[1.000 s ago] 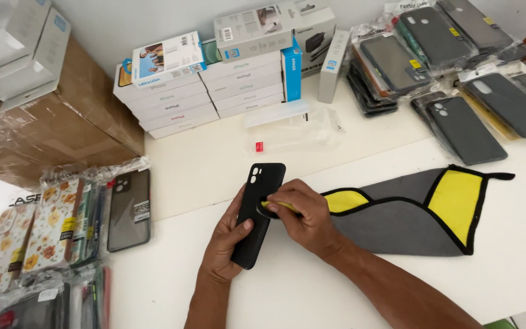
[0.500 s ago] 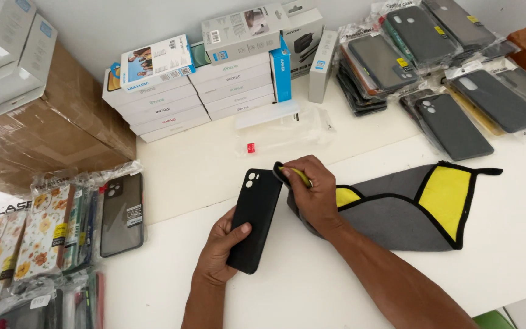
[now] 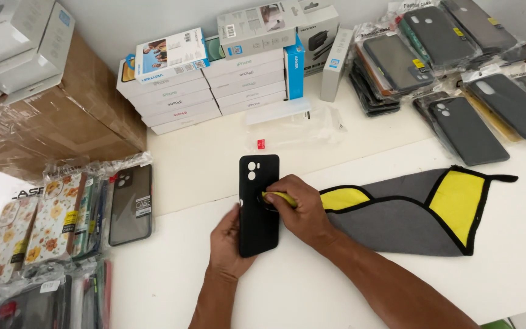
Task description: Cleaning and inspecting various phone cases using a cloth before repackaging them
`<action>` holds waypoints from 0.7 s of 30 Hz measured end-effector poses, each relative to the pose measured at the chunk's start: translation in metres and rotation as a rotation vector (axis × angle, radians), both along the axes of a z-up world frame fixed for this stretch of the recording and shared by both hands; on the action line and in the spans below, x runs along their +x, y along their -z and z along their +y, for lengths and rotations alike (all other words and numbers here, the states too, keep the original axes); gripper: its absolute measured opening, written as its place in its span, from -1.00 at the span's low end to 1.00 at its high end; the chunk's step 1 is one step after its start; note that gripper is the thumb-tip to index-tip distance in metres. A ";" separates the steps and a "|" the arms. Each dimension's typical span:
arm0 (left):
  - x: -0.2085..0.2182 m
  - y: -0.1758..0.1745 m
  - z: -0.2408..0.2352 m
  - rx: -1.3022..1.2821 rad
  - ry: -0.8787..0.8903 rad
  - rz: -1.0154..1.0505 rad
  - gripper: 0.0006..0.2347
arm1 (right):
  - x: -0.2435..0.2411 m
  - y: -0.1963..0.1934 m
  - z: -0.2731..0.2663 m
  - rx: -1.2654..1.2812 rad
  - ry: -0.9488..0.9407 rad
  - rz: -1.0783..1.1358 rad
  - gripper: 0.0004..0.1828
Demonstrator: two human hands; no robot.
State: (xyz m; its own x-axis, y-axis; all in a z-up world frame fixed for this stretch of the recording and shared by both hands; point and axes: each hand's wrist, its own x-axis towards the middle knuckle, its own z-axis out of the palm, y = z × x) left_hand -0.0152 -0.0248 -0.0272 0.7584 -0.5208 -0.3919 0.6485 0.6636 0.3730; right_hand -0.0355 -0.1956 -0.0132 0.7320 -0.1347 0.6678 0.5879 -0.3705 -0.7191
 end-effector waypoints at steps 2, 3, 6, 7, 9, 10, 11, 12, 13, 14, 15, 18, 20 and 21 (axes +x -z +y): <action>-0.002 -0.001 -0.002 0.140 0.092 -0.123 -0.61 | -0.001 -0.002 0.000 0.010 0.010 0.023 -0.91; -0.002 -0.001 -0.003 0.137 0.088 -0.122 -0.61 | -0.002 -0.003 -0.002 0.007 0.006 0.024 -0.91; -0.002 0.000 -0.003 0.026 0.179 -0.511 -0.52 | -0.003 -0.007 -0.002 -0.008 0.006 0.059 -0.95; -0.003 0.000 -0.003 0.114 0.146 -0.507 -0.48 | -0.004 -0.008 -0.001 -0.020 -0.005 0.050 -0.94; -0.003 -0.003 -0.006 0.204 0.112 -0.503 -0.45 | -0.003 -0.006 0.000 -0.032 -0.018 0.040 -0.94; -0.003 -0.006 -0.009 0.256 0.036 -0.513 -0.49 | -0.001 -0.002 0.001 -0.006 -0.036 0.001 -0.94; -0.003 -0.009 -0.011 0.308 -0.040 -0.520 -0.52 | 0.001 0.002 0.001 0.020 -0.053 -0.038 -0.93; -0.003 -0.010 -0.010 0.311 -0.043 -0.520 -0.52 | -0.002 -0.001 0.003 0.022 -0.057 -0.038 -0.93; -0.003 -0.010 -0.010 0.323 -0.057 -0.507 -0.51 | -0.005 -0.003 0.004 0.000 -0.061 -0.088 -0.96; -0.002 -0.009 -0.010 0.333 -0.069 -0.496 -0.50 | -0.008 -0.006 0.005 -0.023 -0.062 -0.138 -0.98; 0.002 0.001 -0.009 0.333 -0.071 -0.496 -0.50 | -0.012 0.001 0.012 -0.024 -0.064 -0.139 -0.98; 0.008 0.014 -0.009 0.392 -0.071 -0.568 -0.51 | -0.023 -0.001 0.026 -0.189 -0.157 -0.319 -0.86; 0.006 0.001 -0.010 0.416 -0.038 -0.596 -0.56 | -0.030 -0.031 0.033 -0.287 -0.196 -0.399 -0.90; 0.006 0.008 -0.008 0.418 -0.035 -0.592 -0.56 | -0.031 -0.032 0.033 -0.284 -0.194 -0.395 -0.90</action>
